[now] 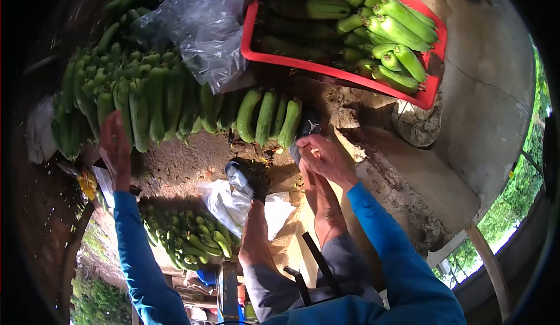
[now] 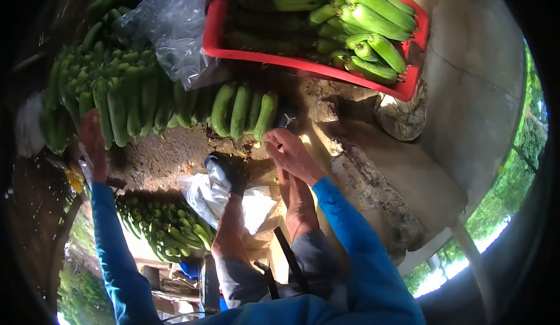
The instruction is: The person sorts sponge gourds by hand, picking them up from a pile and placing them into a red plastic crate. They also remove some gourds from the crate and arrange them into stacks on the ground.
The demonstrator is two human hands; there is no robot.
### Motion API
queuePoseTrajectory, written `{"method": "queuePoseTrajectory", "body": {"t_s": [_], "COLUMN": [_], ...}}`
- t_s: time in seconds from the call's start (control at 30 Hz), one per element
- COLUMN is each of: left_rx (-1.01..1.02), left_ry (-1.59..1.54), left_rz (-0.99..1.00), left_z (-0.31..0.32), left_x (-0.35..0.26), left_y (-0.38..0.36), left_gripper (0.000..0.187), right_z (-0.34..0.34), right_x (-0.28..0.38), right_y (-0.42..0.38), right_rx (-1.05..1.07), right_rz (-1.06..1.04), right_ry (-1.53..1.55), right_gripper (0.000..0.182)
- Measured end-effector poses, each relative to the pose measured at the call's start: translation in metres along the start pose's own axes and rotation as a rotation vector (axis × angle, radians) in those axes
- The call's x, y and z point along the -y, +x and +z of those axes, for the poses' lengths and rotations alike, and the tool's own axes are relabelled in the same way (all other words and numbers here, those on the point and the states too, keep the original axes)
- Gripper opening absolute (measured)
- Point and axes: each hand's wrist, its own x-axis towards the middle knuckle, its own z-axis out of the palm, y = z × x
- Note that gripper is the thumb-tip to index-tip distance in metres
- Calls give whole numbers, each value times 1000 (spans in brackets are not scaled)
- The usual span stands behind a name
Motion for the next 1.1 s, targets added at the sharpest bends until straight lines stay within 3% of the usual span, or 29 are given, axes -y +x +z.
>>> {"method": "queuePoseTrajectory", "body": {"t_s": [0.13, 0.17, 0.2, 0.23, 0.27, 0.33, 0.4, 0.47, 0.57, 0.63, 0.7, 0.77, 0.8, 0.83, 0.9, 0.93, 1.0, 1.1], "left_rx": [235, 247, 259, 296, 332, 409, 435, 522, 583, 734, 845, 929, 897, 945, 977, 933, 854, 763], "left_ry": [-51, -78, -107, -142, -173, -301, -337, -335, -444, -517, -667, -712, -830, -927, -974, -951, -1101, -1085], "left_rz": [136, 199, 263, 292, 320, 287, 444, 373, 279, 113, -31, -69, 21, -63, -314, -574, -791, -764], "left_z": [66, 81, 96, 111, 125, 152, 182, 211, 259, 287, 321, 358, 357, 375, 398, 413, 418, 409], "left_x": [-72, -91, -112, -133, -156, -212, -254, -301, -352, -378, -395, -399, -405, -407, -436, -454, -468, -479], "left_y": [-34, -37, -39, -40, -39, -34, -21, -5, 10, 14, 17, 18, 13, 14, 22, 31, 40, 34], "left_gripper": [14, 13, 13, 13, 13, 15, 16, 17, 18, 33, 43, 56, 66, 71, 77, 71, 66, 66], "right_z": [-83, -109, -133, -154, -180, -226, -272, -314, -372, -400, -418, -412, -408, -408, -406, -407, -414, -418], "right_x": [35, 32, 36, 31, 26, 20, 11, 13, 19, 18, 14, 28, 35, 37, 37, 33, 32, 58], "right_y": [30, 36, 43, 53, 57, 69, 77, 85, 100, 116, 131, 134, 138, 144, 151, 154, 156, 153], "right_rx": [-242, -267, -324, -448, -496, -591, -685, -734, -763, -746, -458, -385, -308, -270, -275, -282, -284, -193], "right_rz": [-214, -115, -161, -297, -194, -178, -307, -341, -385, -408, -402, -315, -234, -201, -176, -155, -171, -51], "right_ry": [-136, -95, -42, -145, -200, -221, -479, -776, -989, -1143, -1232, -1295, -1365, -1381, -1415, -1453, -1447, -1246], "right_gripper": [21, 21, 21, 22, 21, 26, 32, 43, 57, 62, 86, 93, 99, 105, 106, 107, 108, 97]}}
